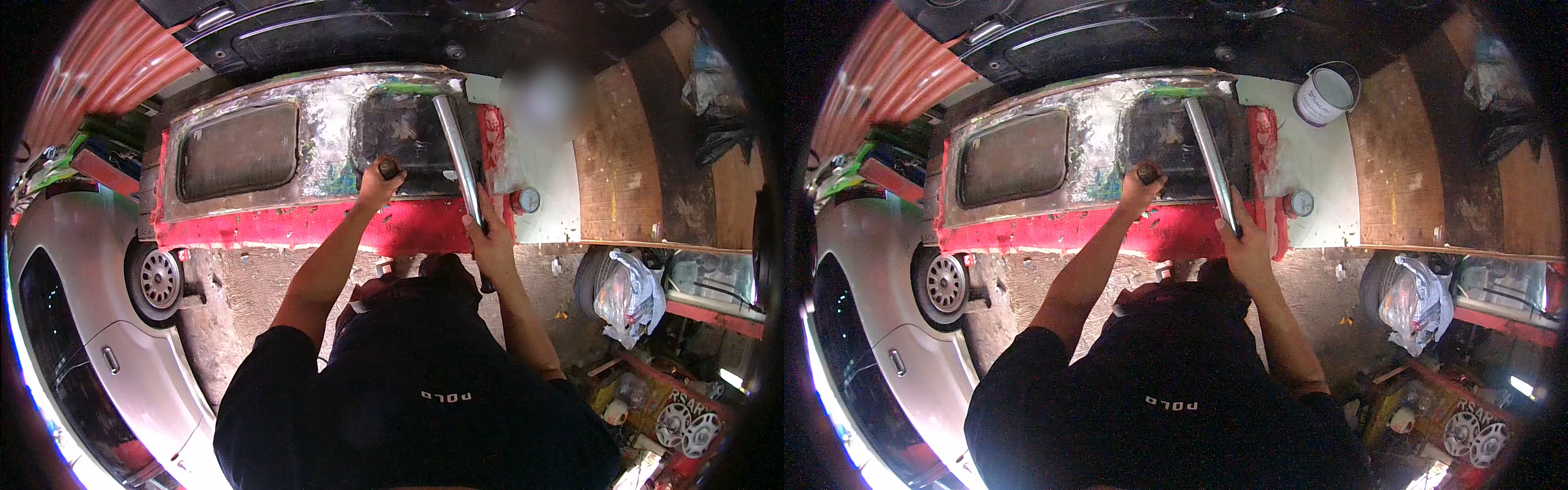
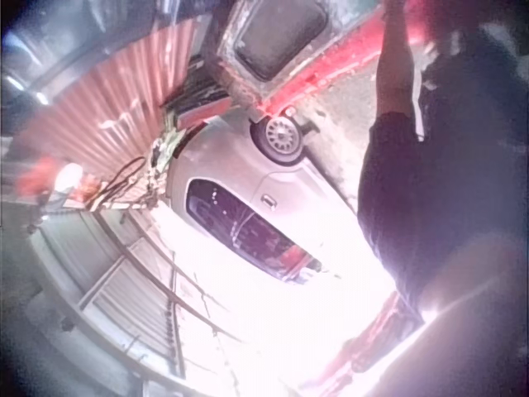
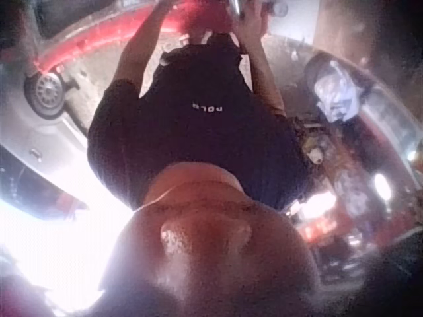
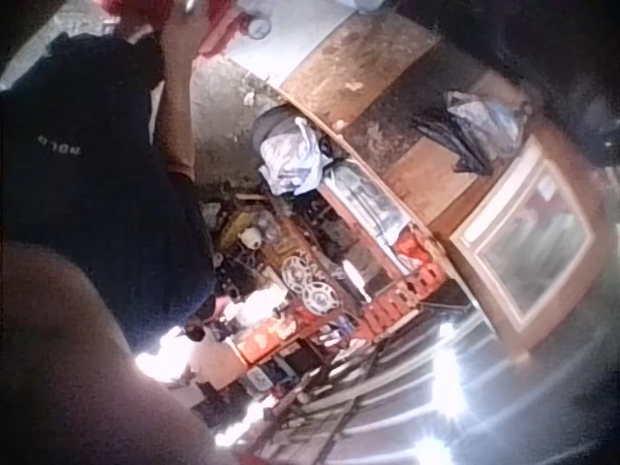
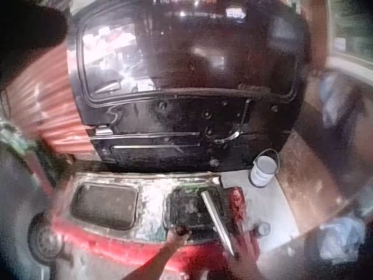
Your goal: The person uses a hammer and a metal rod to repeatedly strike a red car part, likely a trunk lid, in a workshop setting. The person holds the rod against the surface and taps it with the hammer, moving to different spots across the panel.
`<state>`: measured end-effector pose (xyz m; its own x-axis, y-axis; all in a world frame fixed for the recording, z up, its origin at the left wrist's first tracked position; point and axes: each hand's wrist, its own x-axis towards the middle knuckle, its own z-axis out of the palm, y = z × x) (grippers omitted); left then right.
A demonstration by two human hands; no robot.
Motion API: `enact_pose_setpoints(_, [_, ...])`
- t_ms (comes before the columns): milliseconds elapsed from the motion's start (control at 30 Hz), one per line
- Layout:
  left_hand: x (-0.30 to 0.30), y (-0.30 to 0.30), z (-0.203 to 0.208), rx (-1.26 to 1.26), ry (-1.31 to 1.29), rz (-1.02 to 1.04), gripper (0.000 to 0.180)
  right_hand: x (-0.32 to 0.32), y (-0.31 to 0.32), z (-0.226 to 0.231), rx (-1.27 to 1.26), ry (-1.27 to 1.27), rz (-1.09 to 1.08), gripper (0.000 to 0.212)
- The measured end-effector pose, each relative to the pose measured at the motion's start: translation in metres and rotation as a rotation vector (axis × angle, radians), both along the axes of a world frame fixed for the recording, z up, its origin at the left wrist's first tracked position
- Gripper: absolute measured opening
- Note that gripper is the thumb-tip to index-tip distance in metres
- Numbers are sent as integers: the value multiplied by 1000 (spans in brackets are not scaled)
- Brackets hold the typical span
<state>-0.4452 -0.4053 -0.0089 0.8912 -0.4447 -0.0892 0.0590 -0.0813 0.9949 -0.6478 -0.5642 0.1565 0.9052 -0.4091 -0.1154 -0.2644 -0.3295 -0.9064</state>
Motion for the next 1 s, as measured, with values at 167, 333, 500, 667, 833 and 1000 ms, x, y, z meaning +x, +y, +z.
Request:
enact_pose_setpoints(167, [-3,-8,28,2,-58,-17,19,-2,-6,4,-106,-93,49,59])
enact_pose_setpoints(333, [-4,-18,19,-15,-126,-45,20,-6,-3,1,-78,-39,41,60])
enact_pose_setpoints(500, [-5,-19,16,2,-78,-83,20,-9,-4,3,4,30,19,60])
enact_pose_setpoints(667, [-10,-20,28,13,-91,-83,20,-6,-1,5,-60,-24,28,60])
enact_pose_setpoints(833, [-8,-22,18,58,-114,-127,22,-2,9,16,-208,-168,45,61])
enact_pose_setpoints(1000, [-8,-28,21,128,-256,-192,37,-7,9,-9,-299,192,231,63])
